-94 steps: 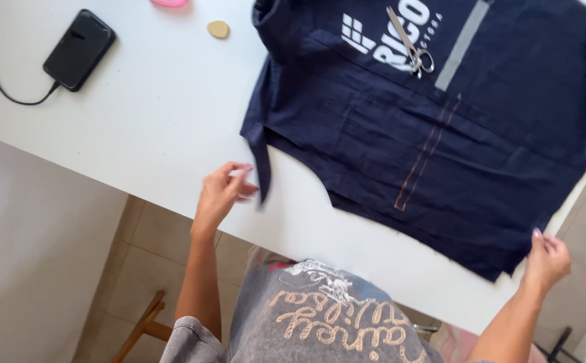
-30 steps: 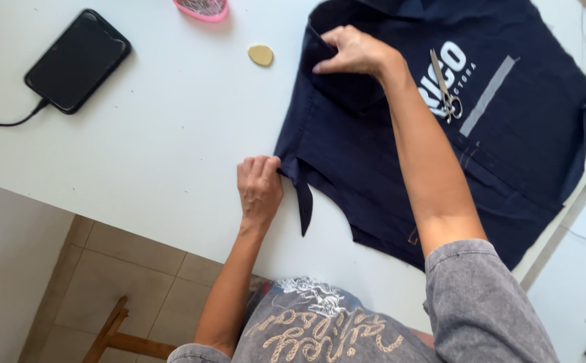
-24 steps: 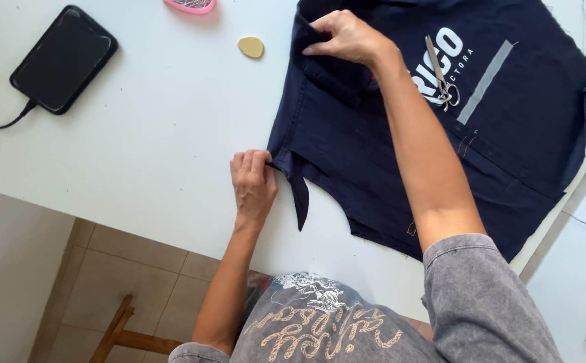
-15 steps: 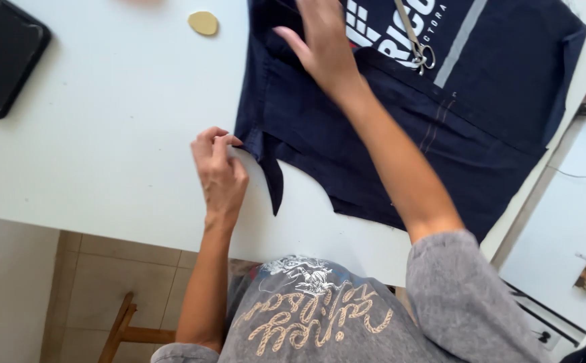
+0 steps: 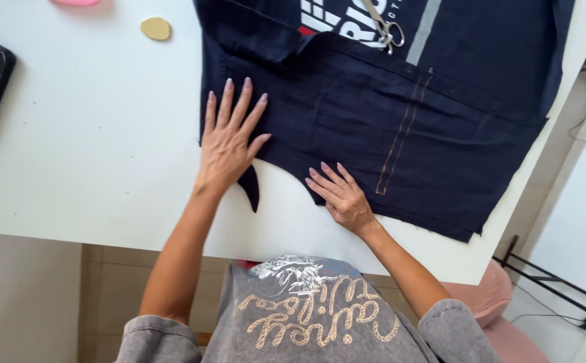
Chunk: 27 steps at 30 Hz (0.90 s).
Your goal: The person uses shears to cut along the side seam of a navy blue jumpsuit laid on a white table. They remove the cut fabric strip, flip the garment, and continue cutting along the opposite side seam, then trim the bottom hem.
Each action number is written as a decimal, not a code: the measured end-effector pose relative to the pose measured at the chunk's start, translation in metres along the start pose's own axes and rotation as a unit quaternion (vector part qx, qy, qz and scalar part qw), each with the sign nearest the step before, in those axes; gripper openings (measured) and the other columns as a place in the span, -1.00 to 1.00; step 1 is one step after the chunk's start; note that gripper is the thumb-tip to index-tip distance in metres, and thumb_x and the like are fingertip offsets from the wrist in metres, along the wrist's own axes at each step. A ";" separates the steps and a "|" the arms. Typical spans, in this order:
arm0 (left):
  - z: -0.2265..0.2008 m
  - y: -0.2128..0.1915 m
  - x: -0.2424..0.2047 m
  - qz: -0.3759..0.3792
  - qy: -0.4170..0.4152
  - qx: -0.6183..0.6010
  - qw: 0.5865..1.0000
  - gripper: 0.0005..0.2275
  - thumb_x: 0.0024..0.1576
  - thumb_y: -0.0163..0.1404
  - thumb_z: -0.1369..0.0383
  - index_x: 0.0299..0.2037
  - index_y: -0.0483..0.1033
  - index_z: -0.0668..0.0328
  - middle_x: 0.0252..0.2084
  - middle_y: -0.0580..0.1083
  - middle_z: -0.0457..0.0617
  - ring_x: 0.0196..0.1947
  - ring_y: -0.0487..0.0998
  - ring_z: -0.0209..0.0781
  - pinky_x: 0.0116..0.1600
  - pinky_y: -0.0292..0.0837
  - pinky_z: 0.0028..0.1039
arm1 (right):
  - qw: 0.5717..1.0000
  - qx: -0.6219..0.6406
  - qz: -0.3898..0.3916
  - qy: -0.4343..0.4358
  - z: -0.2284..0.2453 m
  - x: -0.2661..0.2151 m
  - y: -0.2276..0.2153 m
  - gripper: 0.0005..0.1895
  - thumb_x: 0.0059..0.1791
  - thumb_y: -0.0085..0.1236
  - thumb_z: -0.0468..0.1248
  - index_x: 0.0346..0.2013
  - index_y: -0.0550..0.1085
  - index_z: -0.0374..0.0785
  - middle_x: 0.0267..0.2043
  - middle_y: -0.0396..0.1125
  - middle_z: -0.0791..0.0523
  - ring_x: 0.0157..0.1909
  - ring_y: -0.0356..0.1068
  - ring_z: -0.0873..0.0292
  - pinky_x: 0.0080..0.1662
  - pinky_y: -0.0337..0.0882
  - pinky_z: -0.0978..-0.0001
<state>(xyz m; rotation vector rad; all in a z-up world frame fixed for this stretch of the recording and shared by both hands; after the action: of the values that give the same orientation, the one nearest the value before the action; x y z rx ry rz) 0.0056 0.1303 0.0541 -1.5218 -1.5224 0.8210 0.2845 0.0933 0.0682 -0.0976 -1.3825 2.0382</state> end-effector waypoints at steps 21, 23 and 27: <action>-0.075 -0.002 -0.033 -0.169 -0.065 -0.293 0.939 -0.61 0.31 0.06 0.61 0.36 0.48 0.24 0.32 0.48 0.04 0.39 0.48 0.11 0.52 0.31 -0.09 | 0.991 0.015 -0.128 0.045 0.009 -0.026 -0.013 -0.86 0.10 0.31 -0.24 -0.05 0.69 -0.09 0.11 0.59 0.23 0.00 0.53 0.19 0.18 0.46 0.22; -0.094 0.025 -0.083 -0.173 -0.199 -0.430 0.864 -0.57 0.34 0.06 0.51 0.43 0.34 0.28 0.36 0.40 0.14 0.42 0.40 0.13 0.53 0.27 -0.04 | 0.991 0.018 -0.121 0.047 0.011 -0.026 -0.017 -0.84 0.10 0.33 -0.20 -0.04 0.69 -0.09 0.11 0.58 0.23 -0.01 0.52 0.20 0.17 0.45 0.23; -0.131 0.058 -0.116 -0.171 -0.408 -0.694 0.568 -0.42 0.36 0.03 0.44 0.55 0.08 0.42 0.49 0.28 0.28 0.52 0.33 0.14 0.55 0.26 -0.16 | 0.993 -0.001 -0.105 0.047 0.008 -0.028 -0.013 -0.67 0.07 0.38 -0.03 0.06 0.66 -0.07 0.15 0.56 0.21 -0.04 0.48 0.18 0.14 0.45 0.20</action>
<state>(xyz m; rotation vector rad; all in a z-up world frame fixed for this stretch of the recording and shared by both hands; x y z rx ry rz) 0.1414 0.0059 0.0510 -1.6467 -3.5474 -0.2448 0.3090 0.0742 0.0740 -0.0453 -1.2801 1.8349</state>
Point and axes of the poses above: each hand's wrist, its own x-axis towards the middle knuckle, its own y-axis out of the palm, z = x × y, the point moved 6 cm from there along x, towards the middle knuckle
